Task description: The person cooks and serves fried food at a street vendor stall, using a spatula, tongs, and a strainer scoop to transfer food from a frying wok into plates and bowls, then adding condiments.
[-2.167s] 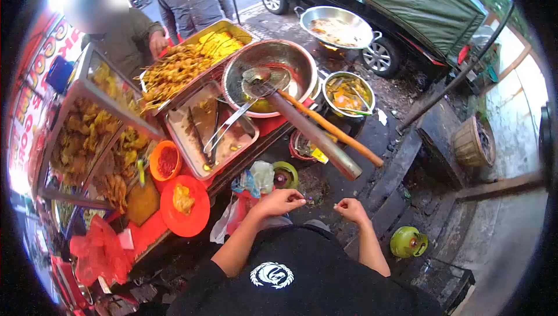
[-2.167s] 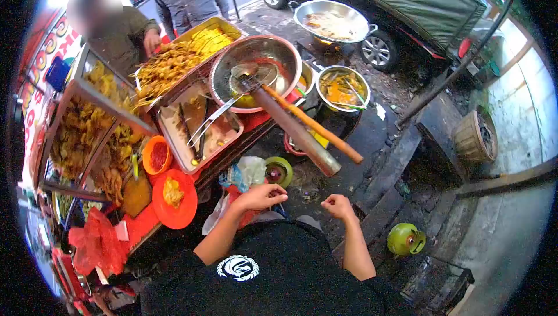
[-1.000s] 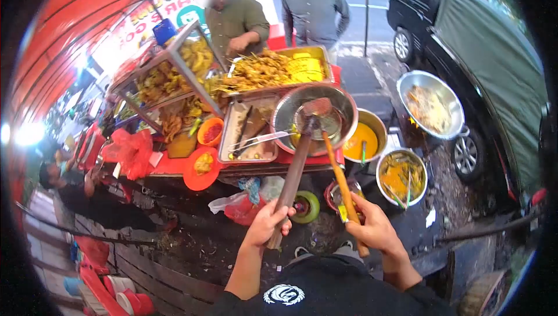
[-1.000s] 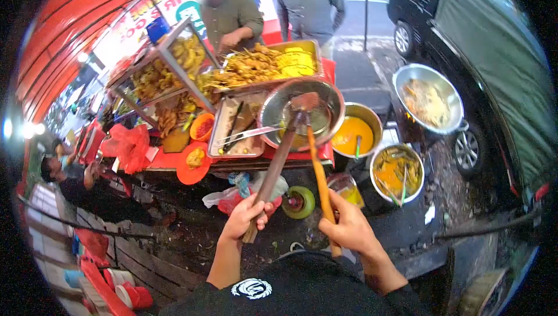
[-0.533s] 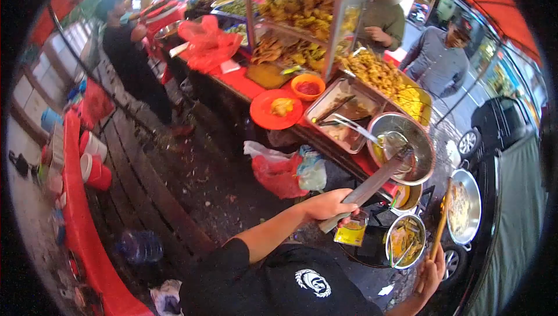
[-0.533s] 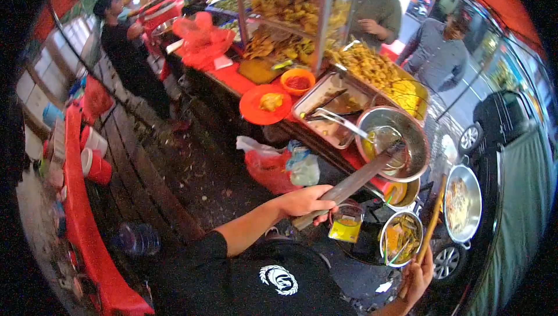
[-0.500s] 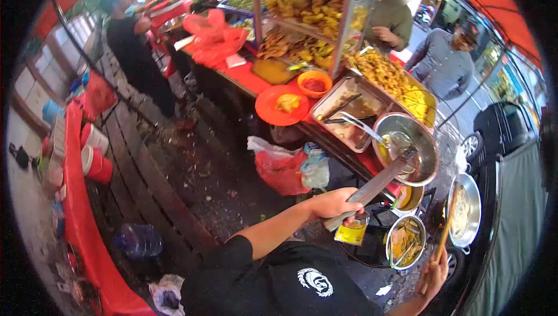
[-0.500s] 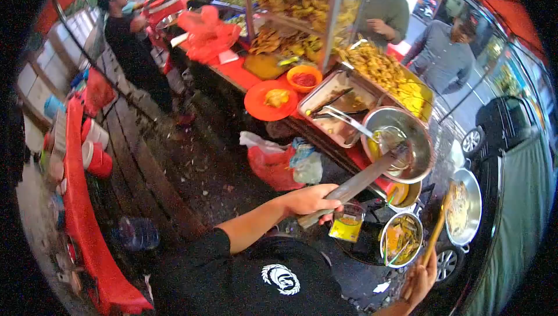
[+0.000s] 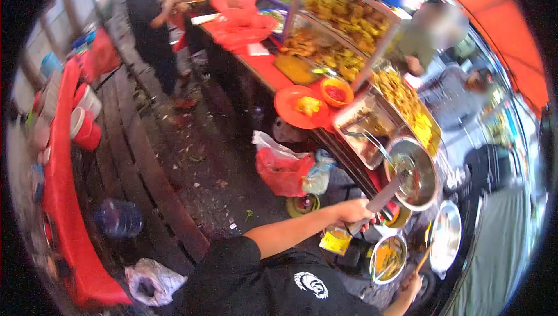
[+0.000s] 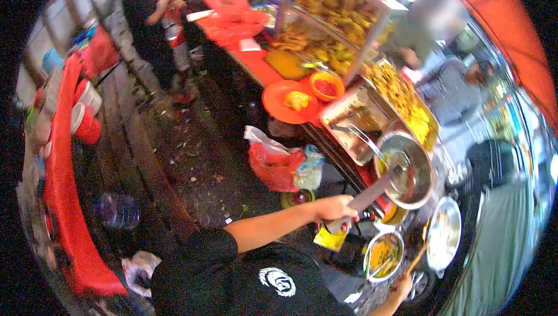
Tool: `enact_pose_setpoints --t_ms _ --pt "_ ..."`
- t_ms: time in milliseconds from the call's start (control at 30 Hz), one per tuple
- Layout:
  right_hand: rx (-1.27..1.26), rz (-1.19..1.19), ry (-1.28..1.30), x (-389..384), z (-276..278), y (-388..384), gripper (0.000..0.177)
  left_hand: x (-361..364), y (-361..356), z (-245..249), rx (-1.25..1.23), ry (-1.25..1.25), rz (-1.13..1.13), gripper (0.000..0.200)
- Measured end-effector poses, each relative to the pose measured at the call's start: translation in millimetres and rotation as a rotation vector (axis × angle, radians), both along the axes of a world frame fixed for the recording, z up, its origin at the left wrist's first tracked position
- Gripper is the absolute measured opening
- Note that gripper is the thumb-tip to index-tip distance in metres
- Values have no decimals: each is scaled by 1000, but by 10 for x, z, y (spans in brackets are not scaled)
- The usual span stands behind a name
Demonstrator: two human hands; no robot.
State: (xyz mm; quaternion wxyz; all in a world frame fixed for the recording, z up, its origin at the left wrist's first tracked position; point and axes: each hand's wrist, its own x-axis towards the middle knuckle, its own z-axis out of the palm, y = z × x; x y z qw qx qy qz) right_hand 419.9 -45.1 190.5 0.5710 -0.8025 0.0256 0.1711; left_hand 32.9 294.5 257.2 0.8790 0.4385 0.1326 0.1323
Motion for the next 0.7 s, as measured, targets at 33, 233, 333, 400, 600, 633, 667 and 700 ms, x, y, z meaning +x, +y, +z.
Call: enact_pose_setpoints --t_ms 33,233,333,400,600,633,667,700 --pt "105 45 62 -126 26 -73 18 56 15 -68 -90 30 -12 27" --pt "185 58 119 -504 634 43 26 106 -34 -33 -216 134 -19 40" --pt "264 37 110 -489 999 33 23 129 -92 171 -294 211 -3 37" --pt "168 -32 157 -196 1018 -111 23 135 -119 185 -108 287 42 29" --pt "337 70 444 886 1284 -635 17 214 -368 450 65 296 108 33" --pt "360 115 491 1112 1289 -711 23 248 -424 479 93 302 111 36" --pt "329 131 502 1349 1271 -761 24 296 -496 496 122 304 122 38" --pt "359 170 565 1623 1212 -817 24 341 -577 497 130 310 149 40"
